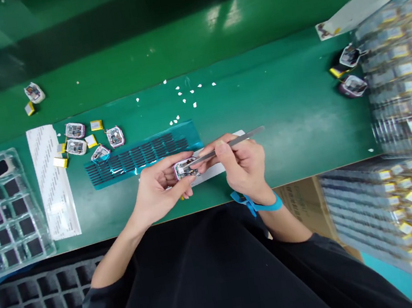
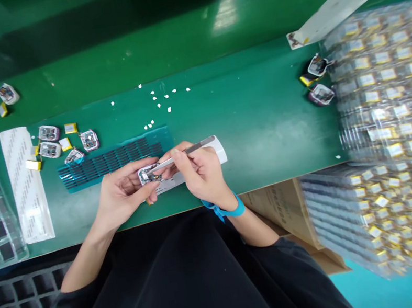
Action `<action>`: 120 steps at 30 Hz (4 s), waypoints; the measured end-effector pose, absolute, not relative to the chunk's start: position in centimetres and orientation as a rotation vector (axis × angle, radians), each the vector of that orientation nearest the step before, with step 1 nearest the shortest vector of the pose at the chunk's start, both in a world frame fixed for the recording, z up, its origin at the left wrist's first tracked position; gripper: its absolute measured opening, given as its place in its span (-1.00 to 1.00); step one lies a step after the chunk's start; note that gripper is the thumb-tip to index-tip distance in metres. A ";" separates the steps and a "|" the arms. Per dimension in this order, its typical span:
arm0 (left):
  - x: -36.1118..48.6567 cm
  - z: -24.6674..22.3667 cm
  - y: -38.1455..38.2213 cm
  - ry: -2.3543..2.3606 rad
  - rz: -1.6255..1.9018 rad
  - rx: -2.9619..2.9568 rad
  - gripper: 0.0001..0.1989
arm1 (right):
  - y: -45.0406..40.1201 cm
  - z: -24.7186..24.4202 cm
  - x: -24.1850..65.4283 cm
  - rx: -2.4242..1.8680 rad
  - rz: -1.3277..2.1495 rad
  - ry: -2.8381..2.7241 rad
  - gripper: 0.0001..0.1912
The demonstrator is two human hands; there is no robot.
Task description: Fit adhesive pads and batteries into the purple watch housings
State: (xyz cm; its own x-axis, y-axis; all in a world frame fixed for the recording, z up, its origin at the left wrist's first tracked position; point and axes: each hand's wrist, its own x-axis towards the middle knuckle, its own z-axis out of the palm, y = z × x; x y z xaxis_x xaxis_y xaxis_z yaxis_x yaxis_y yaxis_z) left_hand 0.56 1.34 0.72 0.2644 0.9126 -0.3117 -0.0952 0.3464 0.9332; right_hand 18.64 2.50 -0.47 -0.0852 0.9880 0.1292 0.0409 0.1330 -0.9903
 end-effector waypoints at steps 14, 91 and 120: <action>1.0 0.1 1.0 1.089 0.877 0.920 -0.56 | 2.6 -0.8 18.6 -1.157 1.059 -1.420 -0.58; -3.9 -0.8 7.9 1.297 1.307 0.627 -0.88 | 8.4 -1.5 17.6 -0.541 -0.141 -2.304 -0.70; -3.5 -0.3 7.1 1.312 1.239 0.645 -0.81 | 7.6 -1.8 16.3 -0.497 -0.293 -2.330 -0.77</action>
State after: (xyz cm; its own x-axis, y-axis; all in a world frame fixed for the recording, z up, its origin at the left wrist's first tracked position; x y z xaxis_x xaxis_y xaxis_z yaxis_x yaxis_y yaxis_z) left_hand -3.50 7.12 -0.30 -0.1873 0.9166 -0.3531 -0.2997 0.2890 0.9092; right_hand 16.30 7.58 -1.77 -0.6631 0.2671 0.6993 0.4319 0.8995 0.0660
